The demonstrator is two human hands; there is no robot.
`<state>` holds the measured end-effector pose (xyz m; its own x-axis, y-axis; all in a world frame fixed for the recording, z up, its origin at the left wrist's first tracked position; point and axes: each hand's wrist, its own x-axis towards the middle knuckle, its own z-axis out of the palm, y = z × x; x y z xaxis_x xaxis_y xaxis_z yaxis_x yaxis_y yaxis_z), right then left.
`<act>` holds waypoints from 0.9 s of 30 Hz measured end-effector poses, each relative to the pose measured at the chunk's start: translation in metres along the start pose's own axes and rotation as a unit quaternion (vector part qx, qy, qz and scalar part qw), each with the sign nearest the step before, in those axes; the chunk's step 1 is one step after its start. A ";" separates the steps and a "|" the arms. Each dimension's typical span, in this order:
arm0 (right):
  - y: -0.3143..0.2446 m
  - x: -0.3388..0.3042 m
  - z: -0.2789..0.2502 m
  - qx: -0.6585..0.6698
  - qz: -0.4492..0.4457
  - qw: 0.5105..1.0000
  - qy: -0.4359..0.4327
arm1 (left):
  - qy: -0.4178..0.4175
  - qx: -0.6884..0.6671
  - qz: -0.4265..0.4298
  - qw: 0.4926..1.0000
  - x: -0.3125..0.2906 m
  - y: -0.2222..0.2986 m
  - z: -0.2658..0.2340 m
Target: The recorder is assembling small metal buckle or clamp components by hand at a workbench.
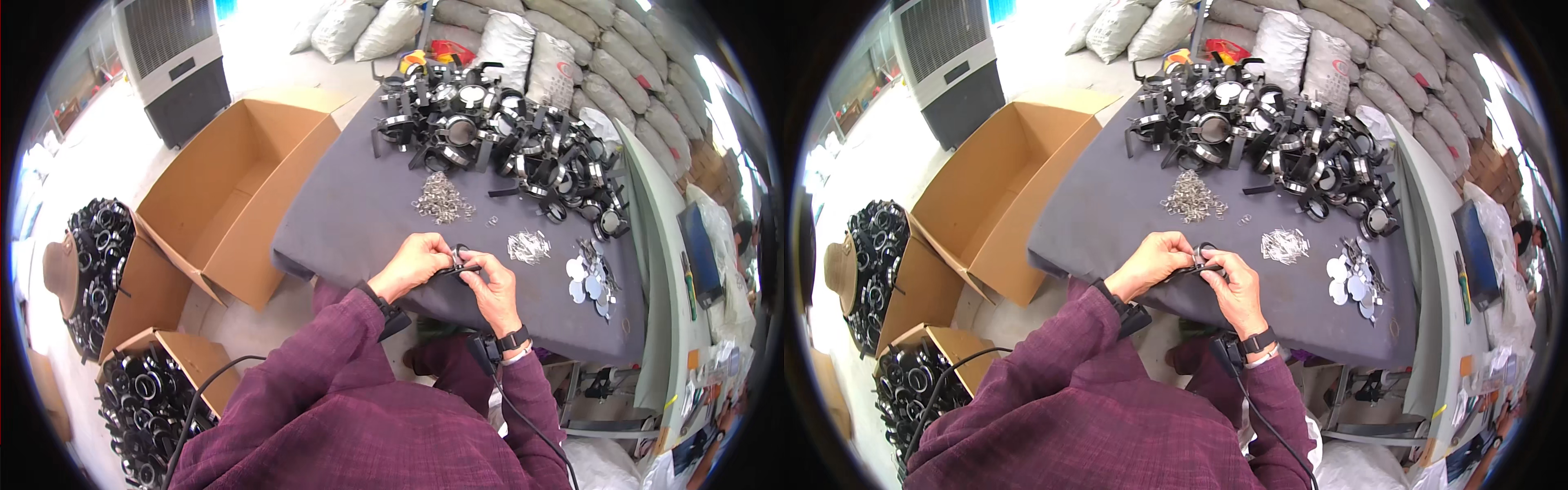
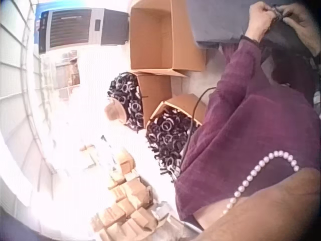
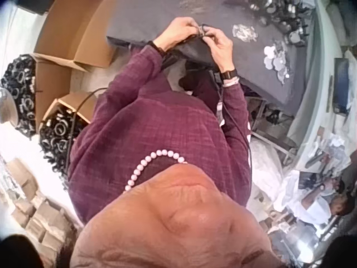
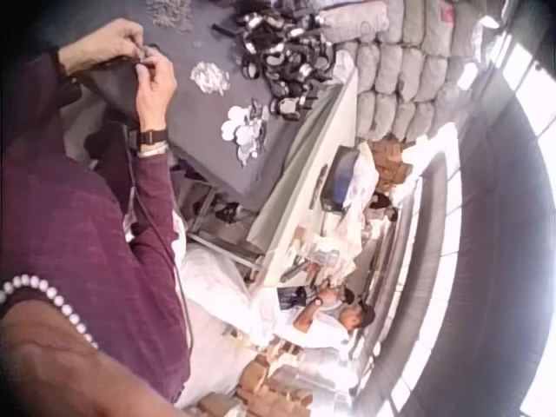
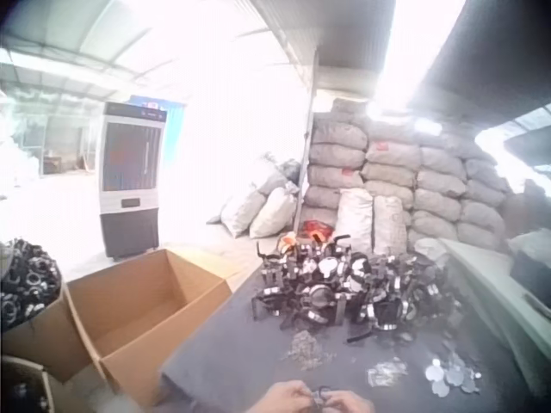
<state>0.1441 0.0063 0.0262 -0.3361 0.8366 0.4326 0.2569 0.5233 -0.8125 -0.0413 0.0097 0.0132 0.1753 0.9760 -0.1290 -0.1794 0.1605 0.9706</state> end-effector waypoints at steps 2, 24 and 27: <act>0.004 -0.001 0.000 -0.030 -0.015 0.999 -0.002 | -0.002 0.029 0.037 0.999 0.000 0.004 0.001; 0.000 0.045 -0.008 -0.122 -0.023 0.983 -0.136 | 0.118 0.307 0.330 0.885 -0.002 -0.027 -0.001; -0.001 0.021 -0.008 -0.086 -0.009 0.995 -0.051 | 0.091 0.313 0.304 0.895 -0.005 -0.022 0.007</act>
<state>0.1442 0.0245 0.0394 -0.4294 0.8107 0.3980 0.3975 0.5654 -0.7227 -0.0316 0.0002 -0.0062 0.0584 0.8723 0.4855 0.4001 -0.4660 0.7892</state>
